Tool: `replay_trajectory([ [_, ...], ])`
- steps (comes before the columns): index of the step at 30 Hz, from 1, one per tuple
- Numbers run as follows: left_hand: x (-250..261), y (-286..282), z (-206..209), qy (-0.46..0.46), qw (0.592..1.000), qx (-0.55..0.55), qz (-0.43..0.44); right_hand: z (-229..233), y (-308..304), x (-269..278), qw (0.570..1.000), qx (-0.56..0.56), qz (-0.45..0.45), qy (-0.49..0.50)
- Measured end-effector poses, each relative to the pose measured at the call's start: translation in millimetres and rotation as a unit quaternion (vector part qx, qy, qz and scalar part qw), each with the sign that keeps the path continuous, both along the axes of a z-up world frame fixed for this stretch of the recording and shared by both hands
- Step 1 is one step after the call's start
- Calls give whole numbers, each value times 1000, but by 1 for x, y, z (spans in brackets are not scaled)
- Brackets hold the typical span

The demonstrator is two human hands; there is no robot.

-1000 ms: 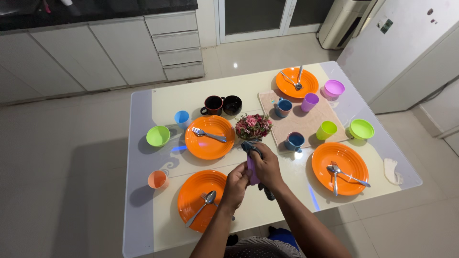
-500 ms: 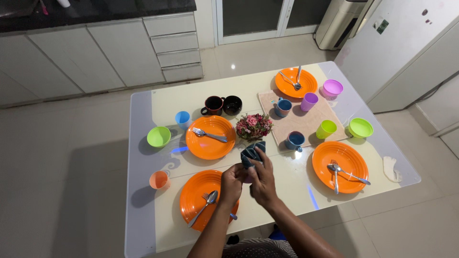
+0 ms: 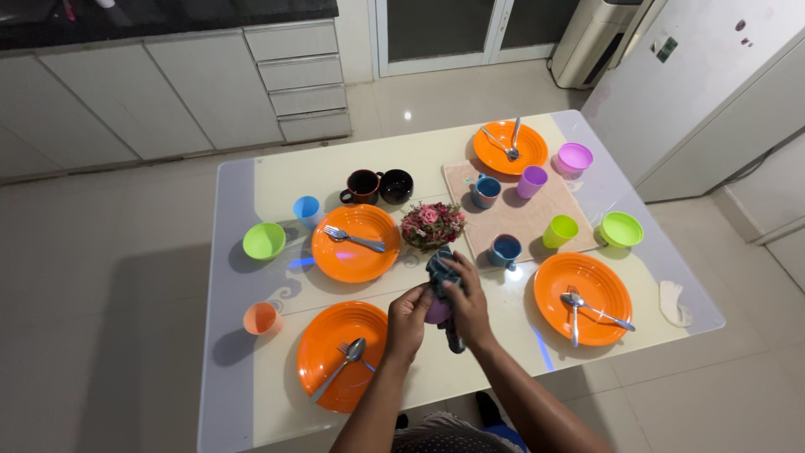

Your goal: The person wipes a bowl and a mug using a cloth, then places them back onto a table set with dishes and cups.

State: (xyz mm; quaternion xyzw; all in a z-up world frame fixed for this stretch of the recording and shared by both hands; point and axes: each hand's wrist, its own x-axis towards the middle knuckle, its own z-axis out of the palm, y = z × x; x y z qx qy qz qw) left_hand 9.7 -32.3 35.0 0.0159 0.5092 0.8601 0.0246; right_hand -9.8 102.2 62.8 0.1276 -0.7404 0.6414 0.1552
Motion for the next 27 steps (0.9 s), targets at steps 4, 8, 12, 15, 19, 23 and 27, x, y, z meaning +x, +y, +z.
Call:
replay_trajectory([
  [4, -3, 14, -5, -44, 999, 24, 7, 2, 5, 15, 999, 50, -7, 8],
  [8, -2, 22, -1, 24, 999, -40, -5, -17, 28, -7, 1000, 9, -4, -19],
  [12, 4, 37, 8, 39, 999, -12, -6, -49, 58, -39, 942, -245, 44, -223],
  [15, 2, 47, 11, 7, 1000, 10, 12, -43, 62, -36, 947, -219, 20, -234],
  [19, 2, 59, 2, -5, 999, 23, 39, -11, 46, 3, 994, -38, -8, -100],
  [23, 1, 60, -8, 1, 999, -28, 37, 5, 48, 9, 999, 46, 6, 15],
  [27, 5, 58, -2, 31, 999, -17, 27, -2, 58, -15, 993, -75, 69, -62],
])
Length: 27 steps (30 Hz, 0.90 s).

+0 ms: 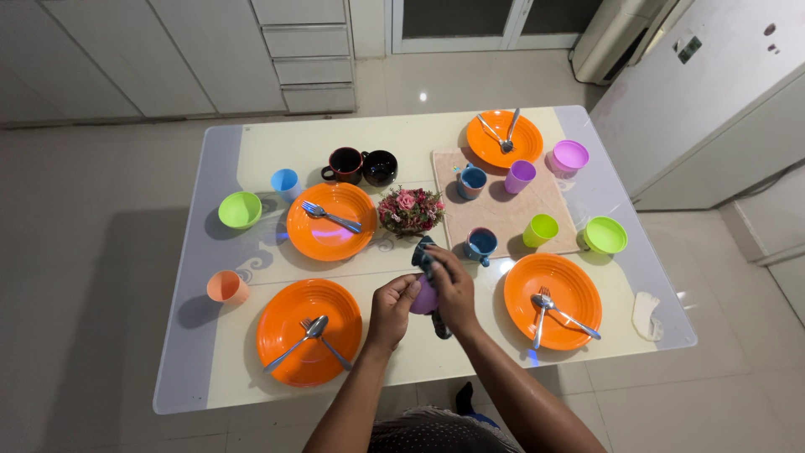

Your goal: The person wipes a bowl and a mug using a cloth, then places them back onto a table set with dishes and cups.

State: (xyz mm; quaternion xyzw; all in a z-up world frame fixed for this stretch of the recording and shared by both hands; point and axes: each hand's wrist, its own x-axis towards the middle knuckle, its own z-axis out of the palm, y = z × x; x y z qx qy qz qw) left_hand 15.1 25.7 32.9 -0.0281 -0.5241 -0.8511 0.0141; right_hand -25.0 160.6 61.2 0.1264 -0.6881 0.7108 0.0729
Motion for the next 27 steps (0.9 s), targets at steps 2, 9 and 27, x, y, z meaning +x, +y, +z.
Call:
replay_trajectory([
  [2, 0, 2, 9, -6, 999, 41, 6, -4, 6, -17, 994, -69, 5, -80],
  [9, -7, 1, 10, -60, 965, 253, 28, -15, 12, -26, 919, -314, 22, -235],
  [27, -40, -25, -20, -19, 998, -48, -24, 7, 1, -17, 975, 163, -7, 151],
])
